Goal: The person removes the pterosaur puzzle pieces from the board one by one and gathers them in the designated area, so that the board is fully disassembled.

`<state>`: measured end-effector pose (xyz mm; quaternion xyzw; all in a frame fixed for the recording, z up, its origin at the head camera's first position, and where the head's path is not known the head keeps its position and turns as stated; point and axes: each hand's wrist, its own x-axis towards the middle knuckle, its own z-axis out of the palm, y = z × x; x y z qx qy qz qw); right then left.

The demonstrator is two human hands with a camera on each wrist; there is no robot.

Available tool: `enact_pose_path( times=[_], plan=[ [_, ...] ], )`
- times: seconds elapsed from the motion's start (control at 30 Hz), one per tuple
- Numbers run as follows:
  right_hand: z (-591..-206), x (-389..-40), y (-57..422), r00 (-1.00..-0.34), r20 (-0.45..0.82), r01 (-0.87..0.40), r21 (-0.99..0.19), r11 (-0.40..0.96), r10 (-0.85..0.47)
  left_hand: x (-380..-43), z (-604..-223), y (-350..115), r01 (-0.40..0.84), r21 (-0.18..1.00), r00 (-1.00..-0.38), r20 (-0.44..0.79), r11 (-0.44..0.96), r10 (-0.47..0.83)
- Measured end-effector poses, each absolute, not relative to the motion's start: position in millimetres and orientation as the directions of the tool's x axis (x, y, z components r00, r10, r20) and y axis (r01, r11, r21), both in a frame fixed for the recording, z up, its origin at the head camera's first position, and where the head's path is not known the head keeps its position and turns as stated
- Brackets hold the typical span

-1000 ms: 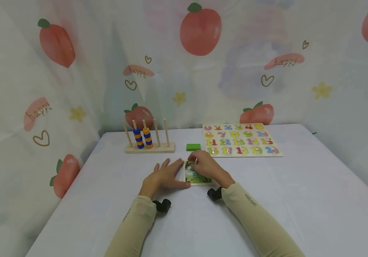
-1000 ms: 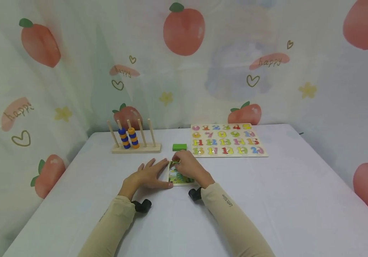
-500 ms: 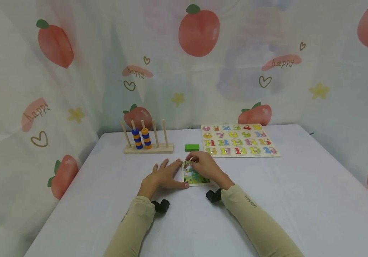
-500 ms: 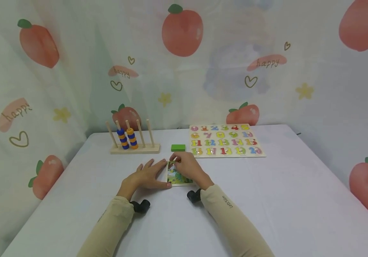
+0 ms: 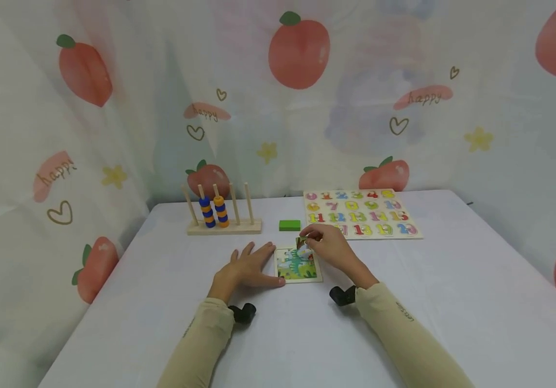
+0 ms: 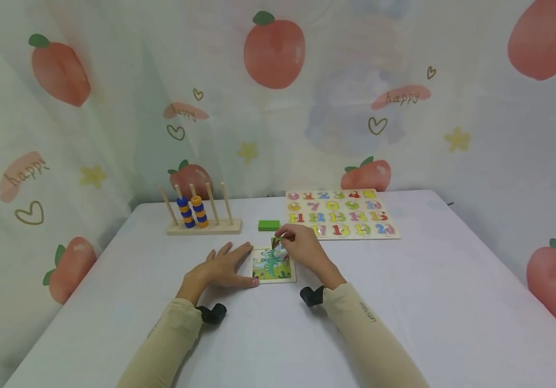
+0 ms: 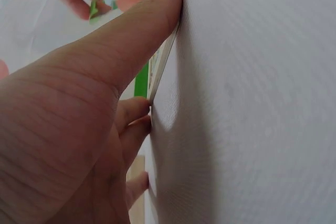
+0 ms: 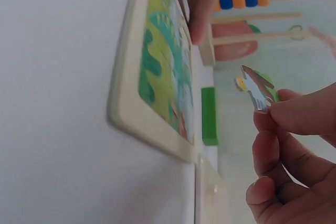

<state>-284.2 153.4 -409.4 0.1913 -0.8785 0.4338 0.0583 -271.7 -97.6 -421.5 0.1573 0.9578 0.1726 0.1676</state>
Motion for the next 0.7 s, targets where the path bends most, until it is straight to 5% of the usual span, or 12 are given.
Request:
enact_pose_path(
  times=[0.7],
  plan=[
    [-385.7,-290.8,231.4,-0.961,0.267,-0.261,-0.788,0.558,-0.072,-268.4,-420.5,-97.1,0.252,0.402,-0.893,-0.254,0.88,0.372]
  ],
)
